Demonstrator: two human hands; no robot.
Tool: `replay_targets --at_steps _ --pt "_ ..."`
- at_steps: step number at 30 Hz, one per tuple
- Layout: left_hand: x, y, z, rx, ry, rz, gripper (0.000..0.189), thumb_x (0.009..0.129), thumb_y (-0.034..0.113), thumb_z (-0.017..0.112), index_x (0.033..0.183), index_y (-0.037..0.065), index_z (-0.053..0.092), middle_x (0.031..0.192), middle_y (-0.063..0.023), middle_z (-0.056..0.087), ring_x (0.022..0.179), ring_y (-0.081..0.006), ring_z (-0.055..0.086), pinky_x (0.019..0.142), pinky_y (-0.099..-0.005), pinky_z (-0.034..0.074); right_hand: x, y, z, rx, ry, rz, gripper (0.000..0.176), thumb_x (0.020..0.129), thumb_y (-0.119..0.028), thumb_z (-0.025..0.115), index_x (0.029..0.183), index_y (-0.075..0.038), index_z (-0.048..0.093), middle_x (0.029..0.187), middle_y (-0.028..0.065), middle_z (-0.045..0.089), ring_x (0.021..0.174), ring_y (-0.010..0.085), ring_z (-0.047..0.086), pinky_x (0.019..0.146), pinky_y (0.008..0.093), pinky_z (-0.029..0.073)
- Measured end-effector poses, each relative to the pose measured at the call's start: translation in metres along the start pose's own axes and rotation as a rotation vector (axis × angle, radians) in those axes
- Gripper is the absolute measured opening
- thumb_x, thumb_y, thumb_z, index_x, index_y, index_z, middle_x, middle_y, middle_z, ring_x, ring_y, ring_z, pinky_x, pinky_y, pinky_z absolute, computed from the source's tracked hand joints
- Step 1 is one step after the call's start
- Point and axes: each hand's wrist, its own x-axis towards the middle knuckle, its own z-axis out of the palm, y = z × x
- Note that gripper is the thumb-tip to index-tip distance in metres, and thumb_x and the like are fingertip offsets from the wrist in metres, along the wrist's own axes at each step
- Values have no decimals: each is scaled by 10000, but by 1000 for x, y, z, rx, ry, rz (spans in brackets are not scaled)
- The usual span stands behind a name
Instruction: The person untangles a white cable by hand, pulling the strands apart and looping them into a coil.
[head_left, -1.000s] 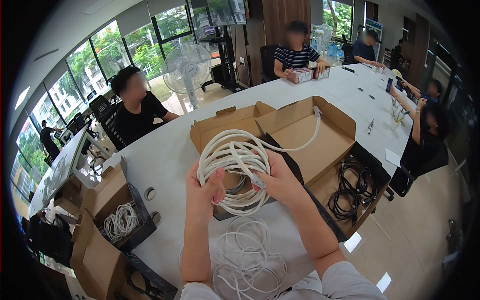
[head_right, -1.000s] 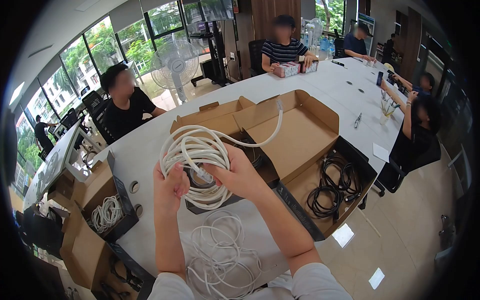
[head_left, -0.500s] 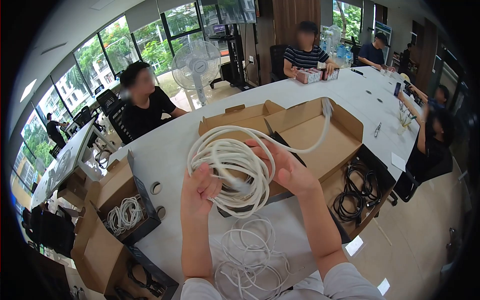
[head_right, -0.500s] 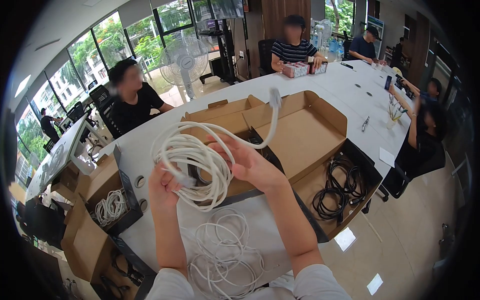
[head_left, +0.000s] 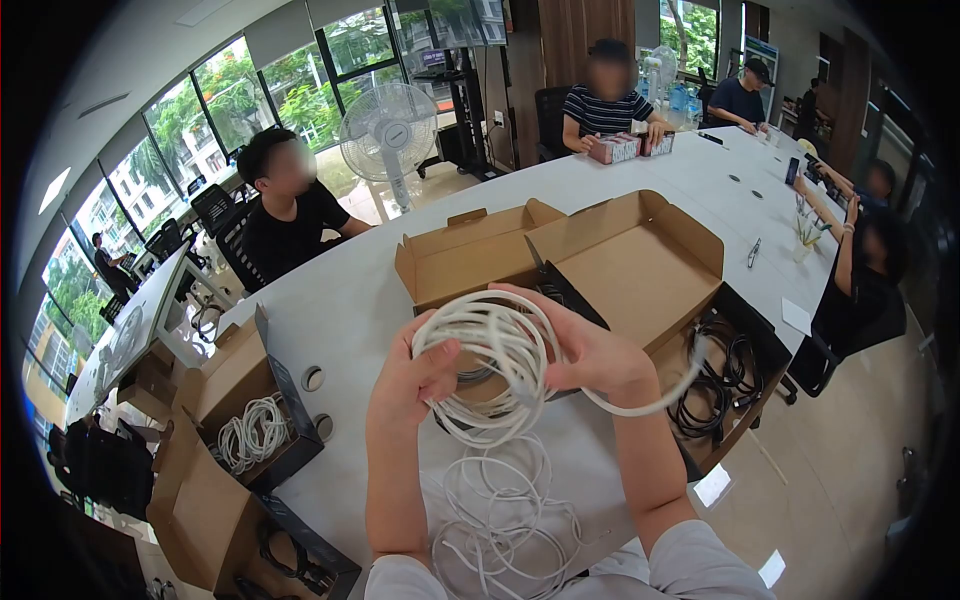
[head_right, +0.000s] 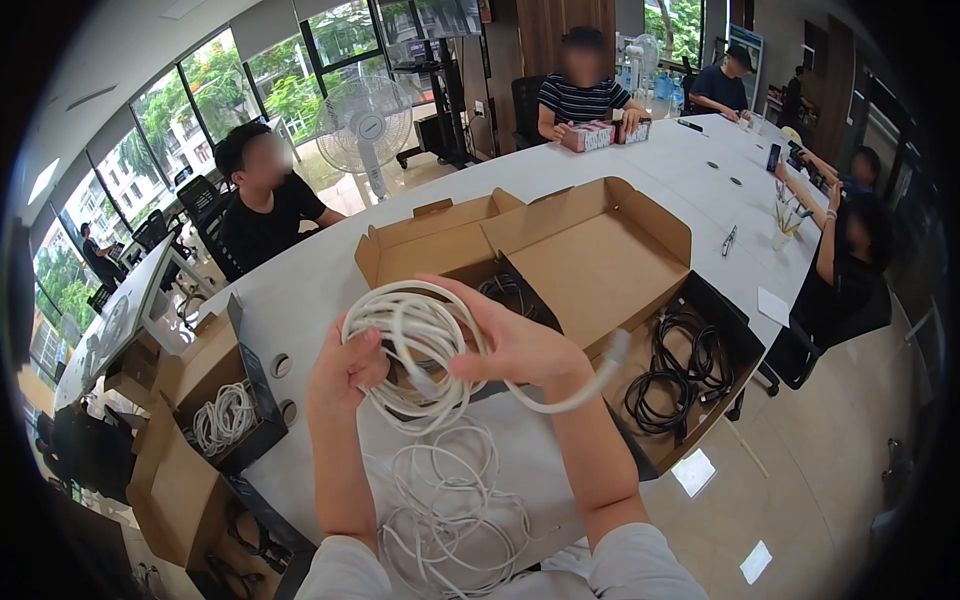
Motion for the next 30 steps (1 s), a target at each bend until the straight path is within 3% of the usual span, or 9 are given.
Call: replay_targets --at_steps 3,10,13,19,25,28,30 --pt "4 -2 -1 -37 50 40 267 854 157 667 1056 20 558 489 85 341 347 -20 269 354 -208 232 4 3 8 -290 45 -37 1080 669 -191 839 1464 -8 132 1433 117 321 1326 187 315 1093 316 252" --pt "5 -4 -1 -160 167 147 134 894 191 624 883 78 553 477 92 304 339 -20 263 351 -214 223 12 15 4 -425 138 -112 1005 679 -146 837 1439 6 197 1331 137 423 1260 192 383 1058 320 311" --pt "2 0 5 -174 210 165 149 934 205 560 834 105 511 490 95 298 356 -13 252 368 -210 221 13 12 6 -409 110 -44 907 697 -120 812 1413 1 269 1273 115 473 1176 155 455 992 299 384" --pt "3 -2 12 -64 294 294 140 929 204 575 850 105 515 490 91 300 359 -8 261 368 -210 228 18 14 12 -150 333 57 607 750 -94 730 1273 14 439 1001 52 612 846 86 593 763 233 489" --pt "3 -1 17 13 323 297 130 916 176 589 846 91 520 491 87 310 361 -13 276 372 -206 225 20 28 2 -120 333 51 349 765 -21 696 1089 -10 568 937 37 639 855 110 619 801 257 494" --pt "2 -1 13 5 279 289 186 869 123 643 1012 32 567 565 55 449 381 -18 311 375 -209 241 20 34 -1 -78 350 51 355 779 -34 705 1101 -13 558 938 30 630 854 112 618 793 255 496" --pt "1 -2 19 32 301 269 201 860 94 642 1032 23 566 612 44 485 396 -17 327 376 -205 248 20 35 -1 47 351 21 306 795 -67 705 1060 -19 560 901 8 605 813 85 594 740 228 481"
